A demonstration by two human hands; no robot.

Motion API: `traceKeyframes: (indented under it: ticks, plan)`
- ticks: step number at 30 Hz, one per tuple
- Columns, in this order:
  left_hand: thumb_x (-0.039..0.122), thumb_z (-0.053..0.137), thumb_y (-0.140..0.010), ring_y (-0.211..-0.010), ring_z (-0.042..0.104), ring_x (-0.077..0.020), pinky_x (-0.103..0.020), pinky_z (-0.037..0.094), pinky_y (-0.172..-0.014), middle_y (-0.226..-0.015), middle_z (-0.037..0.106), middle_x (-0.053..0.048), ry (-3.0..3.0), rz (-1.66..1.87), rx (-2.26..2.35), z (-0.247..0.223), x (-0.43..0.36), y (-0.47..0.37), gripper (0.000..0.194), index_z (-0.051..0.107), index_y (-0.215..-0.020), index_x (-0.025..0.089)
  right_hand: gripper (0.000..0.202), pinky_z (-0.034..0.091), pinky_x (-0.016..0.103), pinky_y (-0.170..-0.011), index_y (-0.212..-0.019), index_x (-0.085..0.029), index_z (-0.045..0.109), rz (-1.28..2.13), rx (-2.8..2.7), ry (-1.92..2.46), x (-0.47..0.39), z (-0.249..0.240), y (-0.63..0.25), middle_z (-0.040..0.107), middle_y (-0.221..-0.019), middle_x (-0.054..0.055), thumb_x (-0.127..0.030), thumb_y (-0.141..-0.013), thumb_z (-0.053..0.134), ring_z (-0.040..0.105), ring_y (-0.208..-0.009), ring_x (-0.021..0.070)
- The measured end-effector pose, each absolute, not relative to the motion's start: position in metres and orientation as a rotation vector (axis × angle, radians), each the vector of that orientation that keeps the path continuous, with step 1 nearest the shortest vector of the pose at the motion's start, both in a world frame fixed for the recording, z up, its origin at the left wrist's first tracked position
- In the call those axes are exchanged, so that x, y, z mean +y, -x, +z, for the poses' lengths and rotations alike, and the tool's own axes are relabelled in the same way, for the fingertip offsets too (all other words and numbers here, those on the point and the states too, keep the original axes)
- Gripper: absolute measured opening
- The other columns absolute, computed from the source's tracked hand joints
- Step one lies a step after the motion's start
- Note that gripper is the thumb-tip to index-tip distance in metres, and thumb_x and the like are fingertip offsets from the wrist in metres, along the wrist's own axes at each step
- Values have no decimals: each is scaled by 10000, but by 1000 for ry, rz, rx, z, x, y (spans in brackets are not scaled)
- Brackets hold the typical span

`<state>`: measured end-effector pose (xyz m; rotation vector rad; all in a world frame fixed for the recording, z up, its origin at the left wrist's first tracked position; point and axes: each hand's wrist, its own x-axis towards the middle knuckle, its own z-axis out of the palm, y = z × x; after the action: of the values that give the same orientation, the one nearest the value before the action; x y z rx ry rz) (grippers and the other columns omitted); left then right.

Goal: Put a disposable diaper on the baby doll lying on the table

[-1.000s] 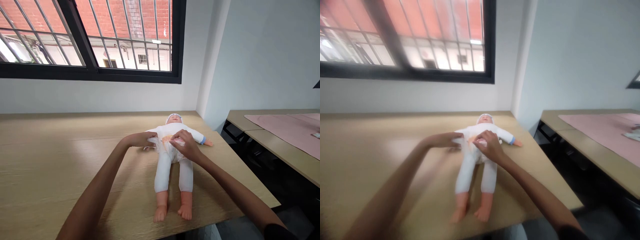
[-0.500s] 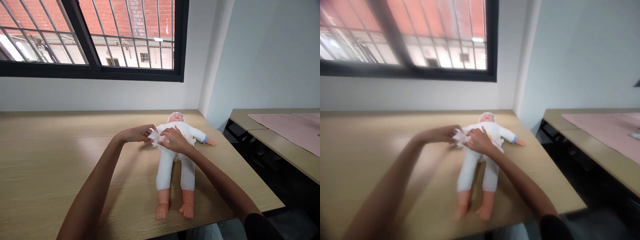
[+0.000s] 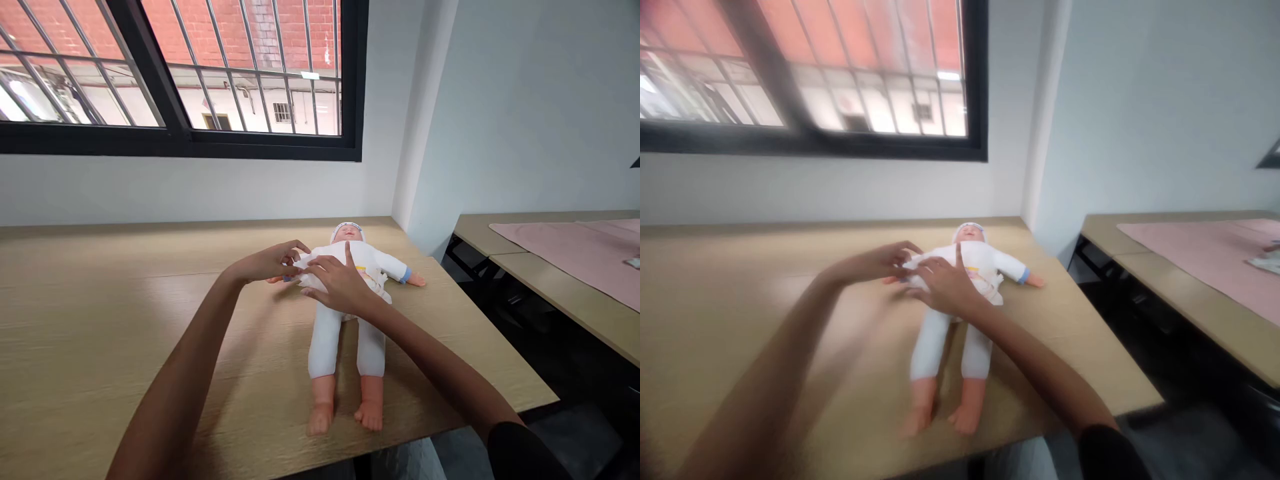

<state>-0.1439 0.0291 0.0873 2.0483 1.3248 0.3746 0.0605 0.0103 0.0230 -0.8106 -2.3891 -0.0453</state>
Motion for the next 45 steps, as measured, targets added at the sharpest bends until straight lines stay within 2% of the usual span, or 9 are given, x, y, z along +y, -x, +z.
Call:
traceKeyframes:
  ticks: [2,6,10,13,18,25,30,38,45]
  plan:
    - [349,617,-716,-635,545,-143,-230,370,-528,-724,571,12,-2058,389,1335,87,30,144,462,488,-1137,209,361,62,619,-1162,-1234,-288,576,-81,-2447,820,9,23,-61,632,-1233,36,-475,-949,459,517,-1209,264]
    - [315,604,-722,-568,523,-132,-224,351,-499,-645,549,28,-2037,417,1331,87,28,142,424,504,-1120,206,387,104,628,-1153,-1136,-251,661,-111,-2517,984,13,19,-63,704,-1062,67,-484,-964,404,536,-1182,304]
    - [305,604,-725,-547,516,-108,-209,346,-476,-717,577,16,-1976,482,1358,89,22,131,398,512,-1102,215,404,109,628,-1151,-1080,-274,682,-117,-2507,1093,21,24,-71,599,-1278,71,-560,-924,444,442,-1281,326]
    - [314,606,-717,-616,580,-130,-201,345,-457,-824,598,-13,-1920,531,1392,88,20,119,392,512,-1084,212,524,60,644,-1144,-1199,-251,628,-71,-2482,1151,26,35,-84,474,-1413,95,-635,-876,477,396,-1315,346]
    - [314,591,-714,-724,624,-171,-285,470,-645,-803,579,1,-1929,618,1276,78,20,102,361,516,-1049,204,561,-47,711,-1087,-1335,-215,513,67,-2498,1182,28,58,-115,508,-1383,108,-538,-878,555,393,-1319,344]
    - [357,590,-740,-731,538,-160,-289,438,-657,-787,529,10,-2079,716,1282,57,25,87,326,539,-1033,221,590,131,562,-1148,-1309,-239,538,468,-2614,1291,23,75,-136,558,-1337,81,-383,-769,724,467,-1259,325]
    - [396,568,-807,-778,544,-160,-284,444,-686,-849,544,-8,-2178,759,1294,49,24,76,289,534,-1040,227,544,199,574,-1111,-1264,-237,575,477,-2647,1337,21,77,-131,621,-1228,78,-320,-752,741,527,-1179,338]
    - [391,565,-836,-745,547,-147,-267,434,-670,-817,568,6,-2196,751,1277,48,15,66,249,507,-1011,223,572,307,481,-1087,-1270,-268,579,516,-2648,1337,21,79,-133,583,-1285,59,-333,-729,753,503,-1211,339]
    - [469,595,-803,-814,561,-164,-276,450,-668,-994,581,-24,-2206,757,1381,41,23,73,310,527,-987,229,682,409,414,-1015,-1342,-268,511,581,-2546,1424,29,76,-154,520,-1374,41,-403,-718,749,430,-1292,309]
